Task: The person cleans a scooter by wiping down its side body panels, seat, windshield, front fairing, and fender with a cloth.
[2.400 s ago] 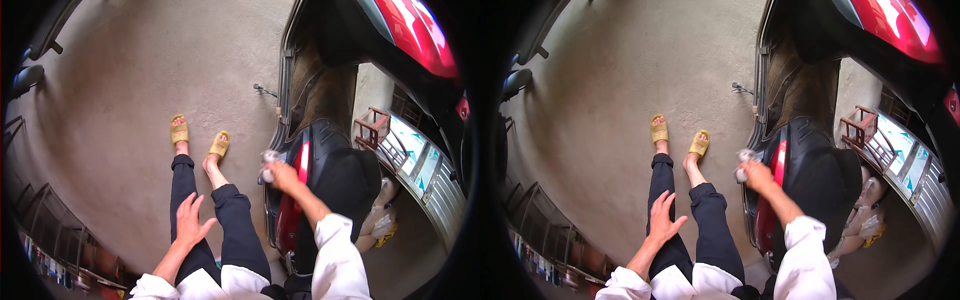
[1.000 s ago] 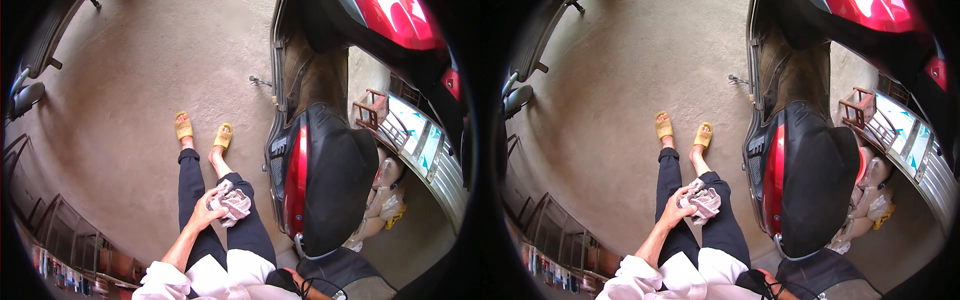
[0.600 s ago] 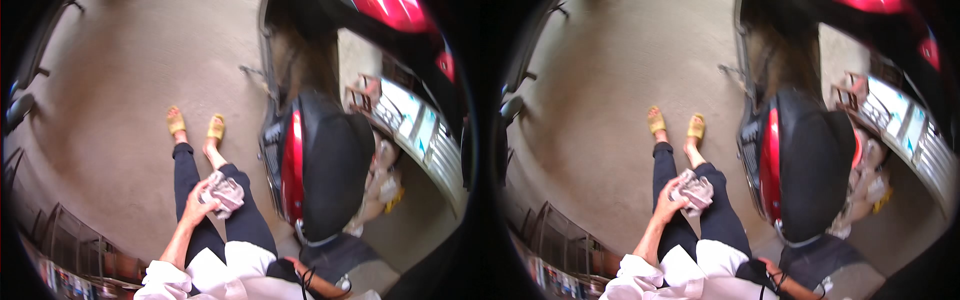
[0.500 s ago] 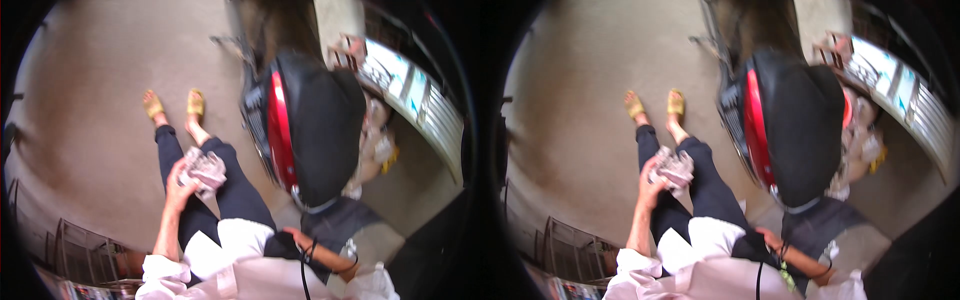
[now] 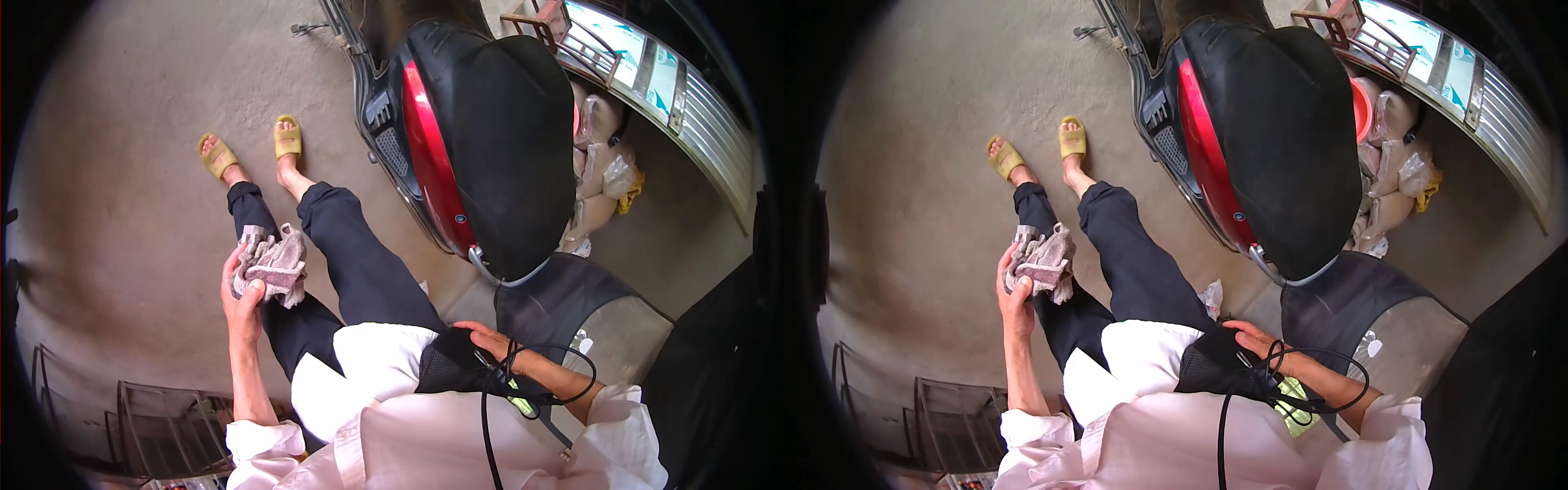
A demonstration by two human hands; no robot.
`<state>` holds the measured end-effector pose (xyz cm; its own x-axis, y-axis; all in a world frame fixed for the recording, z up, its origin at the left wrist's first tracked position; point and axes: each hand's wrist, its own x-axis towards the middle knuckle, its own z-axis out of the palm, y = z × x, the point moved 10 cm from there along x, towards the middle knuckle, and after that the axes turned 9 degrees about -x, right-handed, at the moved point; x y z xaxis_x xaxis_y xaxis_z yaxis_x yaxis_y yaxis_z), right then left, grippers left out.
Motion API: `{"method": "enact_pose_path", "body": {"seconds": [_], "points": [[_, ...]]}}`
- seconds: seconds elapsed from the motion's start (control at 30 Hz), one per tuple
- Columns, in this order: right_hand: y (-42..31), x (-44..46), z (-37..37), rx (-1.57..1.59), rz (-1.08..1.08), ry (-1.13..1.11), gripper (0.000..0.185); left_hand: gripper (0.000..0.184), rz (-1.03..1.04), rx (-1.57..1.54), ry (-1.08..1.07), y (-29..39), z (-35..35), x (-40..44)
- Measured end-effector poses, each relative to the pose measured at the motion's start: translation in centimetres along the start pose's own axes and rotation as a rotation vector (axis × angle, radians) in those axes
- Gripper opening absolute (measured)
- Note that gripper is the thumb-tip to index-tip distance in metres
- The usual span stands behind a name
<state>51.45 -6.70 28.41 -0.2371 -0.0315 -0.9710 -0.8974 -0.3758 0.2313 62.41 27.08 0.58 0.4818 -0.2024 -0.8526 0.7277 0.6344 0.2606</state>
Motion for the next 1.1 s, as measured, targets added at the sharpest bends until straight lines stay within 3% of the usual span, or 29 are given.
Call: {"method": "enact_pose_path", "body": {"seconds": [0.07, 0.17, 0.23, 0.3, 0.37, 0.53, 0.63, 0.7, 0.77, 0.83, 0.87, 0.97, 1.03, 1.1], "points": [[-0.4, -0.2, 0.4, -0.015, 0.003, 0.007, 0.073, 0.092, 0.010, 0.016, 0.000, 0.7, -0.1, -0.2], [0.2, -0.8, 0.6, 0.242, 0.014, 0.037, 0.072, 0.092, 0.015, 0.038, 0.004, 1.3, -0.3, -0.4], [3.1, -2.0, 0.6, 0.565, 0.195, 0.124, 0.075, 0.091, -0.002, 0.054, -0.002, 1.4, -0.4, -0.5], [5.5, -2.8, 1.4, 0.622, 0.219, 0.115, 0.075, 0.089, -0.004, 0.067, 0.008, 1.7, -0.6, -0.6], [7.5, -4.1, 3.5, 0.954, 0.457, 0.048, 0.068, 0.088, -0.007, 0.081, 0.001, 2.0, -0.7, -0.6], [4.9, -2.9, 1.2, 0.902, 0.388, 0.093, 0.062, 0.088, -0.005, 0.168, -0.037, 2.8, -0.6, -1.0], [1.6, -3.0, 0.1, 0.879, 0.392, 0.023, 0.049, 0.083, 0.010, 0.099, -0.009, 4.9, 1.2, -2.0], [1.7, -2.8, -1.0, 0.787, 0.431, 0.040, 0.048, 0.083, 0.027, 0.146, 0.042, 5.6, 0.3, -2.7], [-3.6, -2.4, -2.2, 0.696, 0.214, 0.037, 0.051, 0.080, 0.029, 0.160, 0.027, 6.5, 1.2, -3.1], [-4.1, -1.3, -4.9, 0.274, 0.118, 0.122, 0.063, 0.078, 0.042, 0.146, 0.064, 7.6, 2.8, -3.7], [-8.5, -1.9, -6.1, -0.093, -0.022, 0.132, 0.067, 0.078, 0.051, 0.142, 0.036, 7.8, 3.1, -3.4], [-17.0, -1.9, -7.6, -0.496, -0.361, 0.216, 0.069, 0.081, 0.062, 0.169, 0.037, 7.9, 3.8, -3.1], [-19.3, -2.2, -4.9, -0.613, -0.521, 0.009, 0.069, 0.083, 0.073, 0.156, 0.023, 7.6, 4.1, -2.9], [-18.6, -3.2, -1.8, -0.854, -0.492, -0.097, 0.069, 0.084, 0.065, 0.156, -0.018, 7.6, 5.0, -2.6]]}}
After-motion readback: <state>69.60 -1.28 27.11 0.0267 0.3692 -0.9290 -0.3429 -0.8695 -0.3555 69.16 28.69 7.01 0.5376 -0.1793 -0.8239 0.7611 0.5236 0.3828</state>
